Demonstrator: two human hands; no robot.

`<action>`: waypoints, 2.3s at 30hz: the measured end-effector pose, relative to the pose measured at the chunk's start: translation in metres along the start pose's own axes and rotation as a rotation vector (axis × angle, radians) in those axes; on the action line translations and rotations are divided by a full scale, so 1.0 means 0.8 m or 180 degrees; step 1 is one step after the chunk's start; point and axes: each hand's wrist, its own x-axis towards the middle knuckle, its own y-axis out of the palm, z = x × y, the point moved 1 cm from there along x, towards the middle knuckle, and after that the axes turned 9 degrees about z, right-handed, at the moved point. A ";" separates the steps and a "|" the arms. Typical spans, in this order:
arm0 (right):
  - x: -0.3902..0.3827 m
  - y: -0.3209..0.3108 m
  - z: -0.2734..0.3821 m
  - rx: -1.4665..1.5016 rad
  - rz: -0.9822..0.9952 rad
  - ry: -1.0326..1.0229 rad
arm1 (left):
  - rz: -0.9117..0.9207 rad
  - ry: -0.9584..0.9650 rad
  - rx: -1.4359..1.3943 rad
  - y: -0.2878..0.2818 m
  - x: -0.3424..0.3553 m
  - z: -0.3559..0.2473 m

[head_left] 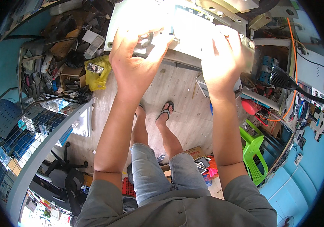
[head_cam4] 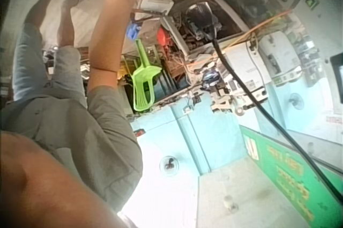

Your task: The person places a small electronic component onto a machine, operates the machine, and then removes the component. They repeat this process with another component, inspecting each one under a microscope afterward.

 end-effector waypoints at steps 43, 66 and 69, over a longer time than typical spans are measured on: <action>0.008 0.001 0.000 -0.0083 0.0177 0.0152 | -0.0038 -0.0050 -0.0125 0.004 0.000 0.000; 0.003 -0.011 0.005 -0.0069 0.0077 0.0096 | -0.0217 -0.0025 -0.0101 -0.018 -0.023 -0.009; -0.006 -0.016 0.002 -0.0185 -0.0034 -0.0016 | -0.0432 -0.0258 -0.0208 -0.028 -0.047 -0.017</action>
